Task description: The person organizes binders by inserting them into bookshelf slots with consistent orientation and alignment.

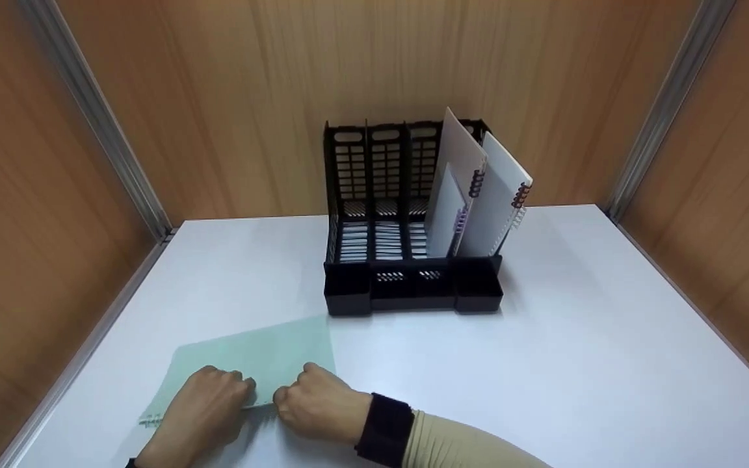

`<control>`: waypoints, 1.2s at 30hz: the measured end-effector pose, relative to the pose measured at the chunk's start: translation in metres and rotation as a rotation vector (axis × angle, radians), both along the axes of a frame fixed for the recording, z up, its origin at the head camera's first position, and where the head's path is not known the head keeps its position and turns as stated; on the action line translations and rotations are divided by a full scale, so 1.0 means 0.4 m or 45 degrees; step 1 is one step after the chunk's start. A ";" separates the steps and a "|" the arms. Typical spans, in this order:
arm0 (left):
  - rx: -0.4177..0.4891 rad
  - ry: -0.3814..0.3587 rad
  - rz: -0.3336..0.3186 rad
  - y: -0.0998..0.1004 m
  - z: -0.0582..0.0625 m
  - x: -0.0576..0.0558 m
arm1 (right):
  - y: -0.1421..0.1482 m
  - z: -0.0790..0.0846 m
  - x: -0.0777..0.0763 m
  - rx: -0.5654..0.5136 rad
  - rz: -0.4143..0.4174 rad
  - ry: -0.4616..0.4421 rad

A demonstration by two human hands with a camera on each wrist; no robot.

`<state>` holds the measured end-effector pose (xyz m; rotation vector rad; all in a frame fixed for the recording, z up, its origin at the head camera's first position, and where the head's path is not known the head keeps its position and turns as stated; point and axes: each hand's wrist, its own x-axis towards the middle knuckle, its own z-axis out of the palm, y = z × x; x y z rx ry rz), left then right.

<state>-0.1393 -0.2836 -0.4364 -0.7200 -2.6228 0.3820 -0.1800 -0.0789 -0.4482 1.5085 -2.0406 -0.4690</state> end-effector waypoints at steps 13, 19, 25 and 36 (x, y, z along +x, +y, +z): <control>-0.132 0.268 -0.018 0.064 0.084 0.000 | 0.034 0.035 -0.029 -0.450 0.043 -0.209; -0.176 0.373 -0.023 0.115 0.128 -0.004 | 0.044 0.063 -0.024 -0.545 -0.035 -0.314; -0.219 0.469 -0.045 0.159 0.173 -0.013 | 0.059 0.100 -0.018 -0.677 -0.130 -0.475; -0.197 0.531 -0.144 0.210 0.237 -0.044 | 0.093 0.144 -0.024 -0.917 -0.159 -0.591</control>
